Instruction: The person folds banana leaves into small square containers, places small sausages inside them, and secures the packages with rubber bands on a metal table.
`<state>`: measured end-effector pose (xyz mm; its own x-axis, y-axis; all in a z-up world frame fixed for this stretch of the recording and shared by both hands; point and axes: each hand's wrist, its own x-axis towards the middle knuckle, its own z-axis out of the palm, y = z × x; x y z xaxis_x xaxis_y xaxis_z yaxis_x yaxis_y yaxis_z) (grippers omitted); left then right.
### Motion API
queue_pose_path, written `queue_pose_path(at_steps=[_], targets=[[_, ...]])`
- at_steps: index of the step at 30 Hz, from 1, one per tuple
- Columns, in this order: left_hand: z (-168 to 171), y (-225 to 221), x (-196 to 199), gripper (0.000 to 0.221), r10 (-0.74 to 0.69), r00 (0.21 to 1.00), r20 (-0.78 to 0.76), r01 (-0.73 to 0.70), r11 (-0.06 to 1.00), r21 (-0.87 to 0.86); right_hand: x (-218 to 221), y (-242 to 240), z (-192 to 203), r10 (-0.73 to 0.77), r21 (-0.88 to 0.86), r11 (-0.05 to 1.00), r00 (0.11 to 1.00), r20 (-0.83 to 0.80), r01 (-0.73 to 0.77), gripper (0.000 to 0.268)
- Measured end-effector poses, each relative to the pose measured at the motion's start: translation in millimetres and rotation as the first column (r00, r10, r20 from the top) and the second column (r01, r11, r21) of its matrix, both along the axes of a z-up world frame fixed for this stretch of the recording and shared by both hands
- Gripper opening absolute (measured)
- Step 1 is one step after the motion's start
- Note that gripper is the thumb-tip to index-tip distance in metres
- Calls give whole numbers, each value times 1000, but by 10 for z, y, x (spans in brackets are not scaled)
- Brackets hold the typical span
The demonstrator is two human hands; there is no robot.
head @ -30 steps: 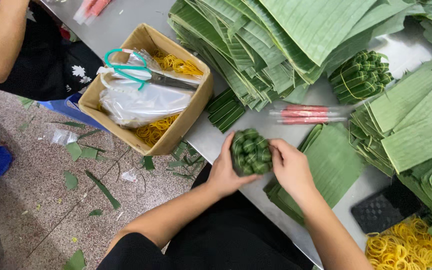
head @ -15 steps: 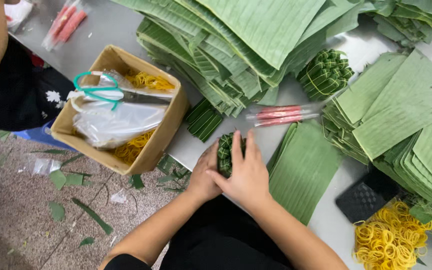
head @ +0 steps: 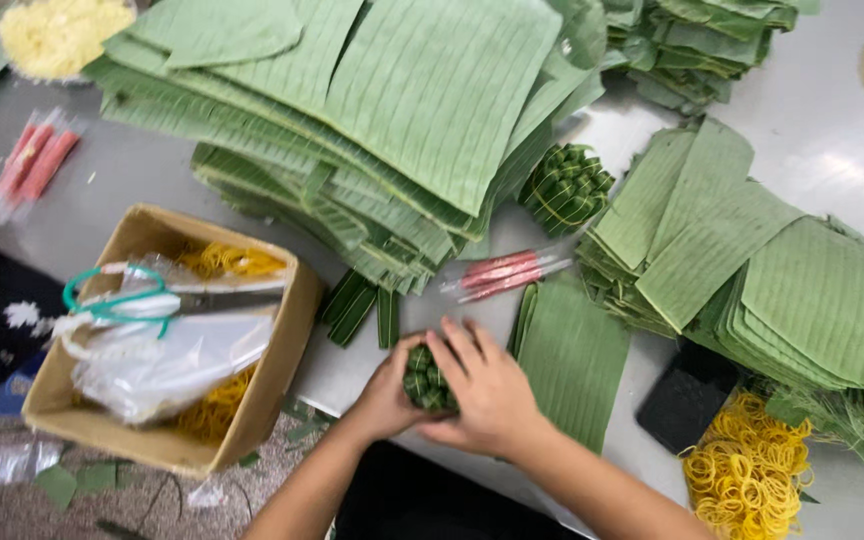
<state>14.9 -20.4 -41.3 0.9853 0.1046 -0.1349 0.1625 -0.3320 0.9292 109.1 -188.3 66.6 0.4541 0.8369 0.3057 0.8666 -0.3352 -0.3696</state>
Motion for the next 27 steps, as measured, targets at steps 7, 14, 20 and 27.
queue_pose_path(at_steps=[7, 14, 20, 27], targets=[[267, 78, 125, 117, -141, 976, 168, 143, 990, 1, 294, -112, -139, 8, 176, 984, 989, -147, 18, 62], [108, -139, 100, 74, 83, 905, 418, -133, 987, 94, 1828, -777, 446, -497, 391, 791, 867, -38, 471, 44], [119, -133, 101, 40, 30, 883, 469, -106, 985, 136, 3203, -497, 163, -647, 341, 758, 707, 285, 556, 58], [157, -133, 127, 22, 15, 912, 410, -79, 987, 141, 3546, -503, -633, -447, -38, 889, 846, -290, 456, 60]])
